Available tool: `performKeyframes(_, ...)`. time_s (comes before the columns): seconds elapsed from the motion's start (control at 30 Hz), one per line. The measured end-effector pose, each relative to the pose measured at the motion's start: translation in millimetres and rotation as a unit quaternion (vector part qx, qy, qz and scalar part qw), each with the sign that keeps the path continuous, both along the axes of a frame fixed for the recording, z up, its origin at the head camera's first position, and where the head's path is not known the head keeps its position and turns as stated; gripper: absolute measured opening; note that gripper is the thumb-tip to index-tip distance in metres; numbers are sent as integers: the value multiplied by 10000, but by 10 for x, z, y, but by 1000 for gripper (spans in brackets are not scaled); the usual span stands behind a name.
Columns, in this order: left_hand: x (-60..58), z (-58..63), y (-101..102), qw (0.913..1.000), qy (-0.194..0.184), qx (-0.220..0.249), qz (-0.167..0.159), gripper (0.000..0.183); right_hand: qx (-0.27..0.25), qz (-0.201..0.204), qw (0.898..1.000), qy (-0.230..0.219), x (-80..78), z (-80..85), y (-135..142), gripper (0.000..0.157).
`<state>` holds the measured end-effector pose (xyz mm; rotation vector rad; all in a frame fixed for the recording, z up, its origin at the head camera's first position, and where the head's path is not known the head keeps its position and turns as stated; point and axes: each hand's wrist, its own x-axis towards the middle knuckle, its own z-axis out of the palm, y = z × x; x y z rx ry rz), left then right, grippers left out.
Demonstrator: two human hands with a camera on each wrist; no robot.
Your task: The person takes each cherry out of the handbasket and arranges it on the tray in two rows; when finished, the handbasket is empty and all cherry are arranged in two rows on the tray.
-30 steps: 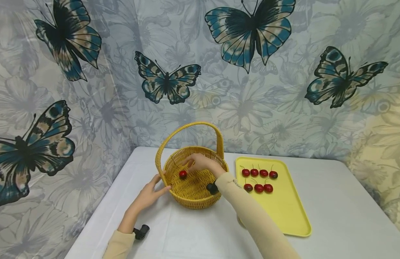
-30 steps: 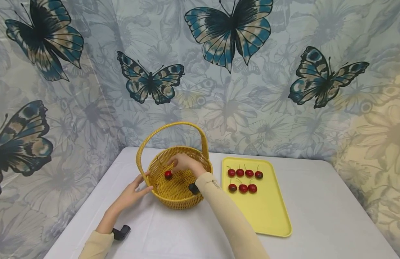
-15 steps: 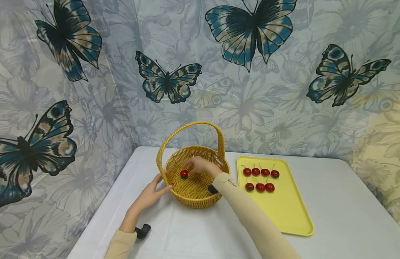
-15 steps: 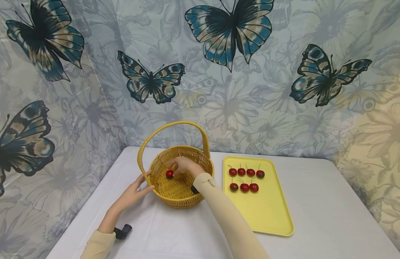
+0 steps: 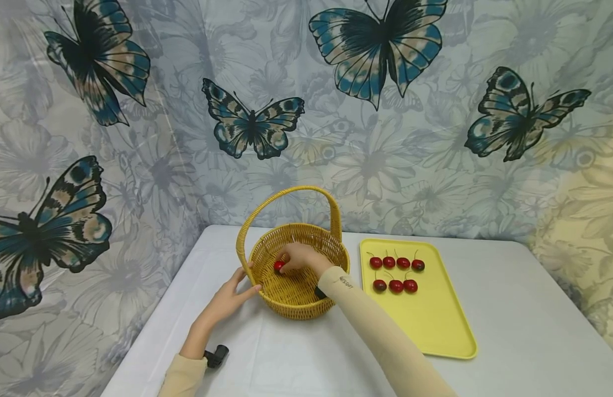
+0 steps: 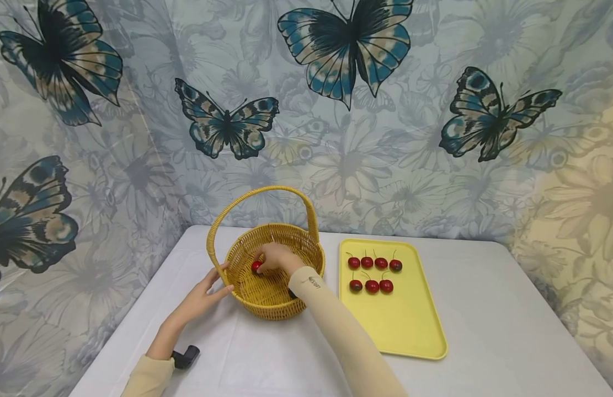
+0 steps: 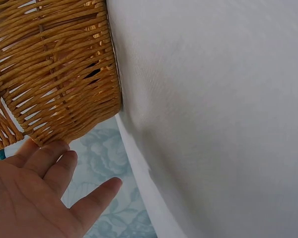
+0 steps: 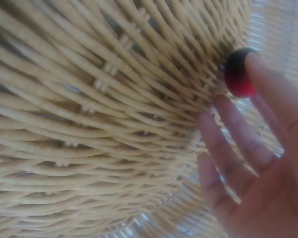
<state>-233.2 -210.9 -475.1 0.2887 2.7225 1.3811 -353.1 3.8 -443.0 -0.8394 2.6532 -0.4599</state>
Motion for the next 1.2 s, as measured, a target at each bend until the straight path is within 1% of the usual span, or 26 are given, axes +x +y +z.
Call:
performKeyframes(0.1,3,1,6,10000,7,-21,6,74,210,8,9997,132,6,-4,-18,32)
performKeyframes(0.23,3,5,4,10000,52,-31,0,74,319,27,9993,216,13,13,-23,31)
performKeyframes(0.47,-9,-3,-18,9999,94,-39,-40,73,168,89,9996,197,42,88,-25,24)
performKeyframes(0.57,-10,-11,-16,9999,101,-34,-52,73,175,149,9997,118,54,104,-28,25)
performKeyframes(0.77,-12,-27,-4,9999,133,-51,-85,75,215,176,9996,-55,59,67,-23,31)
performKeyframes(0.97,-16,-26,-3,9998,157,-78,-74,74,149,297,9994,-41,44,29,-19,30)
performKeyframes(1.1,-7,-13,-3,9998,137,-89,-58,74,162,338,9993,-69,40,34,-14,30)
performKeyframes(1.2,-5,-9,-3,9999,129,-57,-68,73,186,425,9989,-3,48,57,-12,29)
